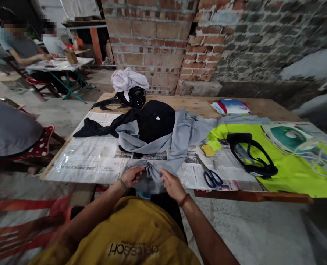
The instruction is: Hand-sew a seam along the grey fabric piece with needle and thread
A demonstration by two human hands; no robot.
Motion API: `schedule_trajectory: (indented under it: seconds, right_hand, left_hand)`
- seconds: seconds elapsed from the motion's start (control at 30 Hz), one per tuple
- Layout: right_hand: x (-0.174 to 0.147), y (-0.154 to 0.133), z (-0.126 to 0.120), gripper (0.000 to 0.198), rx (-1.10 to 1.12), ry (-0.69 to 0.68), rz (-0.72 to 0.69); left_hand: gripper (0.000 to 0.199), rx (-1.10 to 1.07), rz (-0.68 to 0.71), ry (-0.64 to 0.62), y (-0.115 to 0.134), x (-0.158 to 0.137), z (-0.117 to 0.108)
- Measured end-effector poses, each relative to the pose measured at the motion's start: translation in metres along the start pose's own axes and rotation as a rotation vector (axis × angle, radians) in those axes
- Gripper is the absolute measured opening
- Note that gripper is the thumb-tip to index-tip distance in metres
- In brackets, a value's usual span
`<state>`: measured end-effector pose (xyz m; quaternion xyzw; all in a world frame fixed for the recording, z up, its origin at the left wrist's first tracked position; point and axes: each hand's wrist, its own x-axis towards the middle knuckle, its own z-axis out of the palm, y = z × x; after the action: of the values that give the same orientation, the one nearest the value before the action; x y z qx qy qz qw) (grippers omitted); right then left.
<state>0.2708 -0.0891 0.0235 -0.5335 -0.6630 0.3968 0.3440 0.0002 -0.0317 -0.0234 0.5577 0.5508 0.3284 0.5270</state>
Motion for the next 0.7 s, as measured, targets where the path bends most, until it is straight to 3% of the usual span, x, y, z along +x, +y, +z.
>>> schedule_trajectory:
  seconds: [0.1,0.17,0.3,0.43,0.6,0.7]
  right_hand:
    - [0.029,0.004,-0.017,0.029,-0.132,-0.023,0.085]
    - [0.045,0.004,-0.022,0.012,-0.283,-0.036,0.072]
    - [0.064,-0.001,-0.03,0.017,-0.555,-0.106,-0.016]
    - [0.073,-0.009,-0.032,0.02,-0.669,-0.137,-0.057]
    - [0.079,-0.008,-0.004,0.023,-0.802,-0.244,-0.012]
    - [0.077,-0.001,0.013,0.023,-0.805,-0.239,-0.001]
  left_hand:
    - [0.034,-0.201,-0.28,-0.032,0.004,-0.001,0.0]
    - [0.036,-0.257,-0.351,-0.036,0.007,-0.001,-0.001]
    - [0.04,-0.26,-0.358,-0.042,0.009,0.0,-0.003]
    - [0.033,-0.317,-0.389,-0.026,0.009,0.0,-0.001]
    - [0.032,-0.369,-0.399,0.001,0.011,0.0,0.001]
    - [0.033,-0.375,-0.399,0.003,0.013,-0.001,0.001]
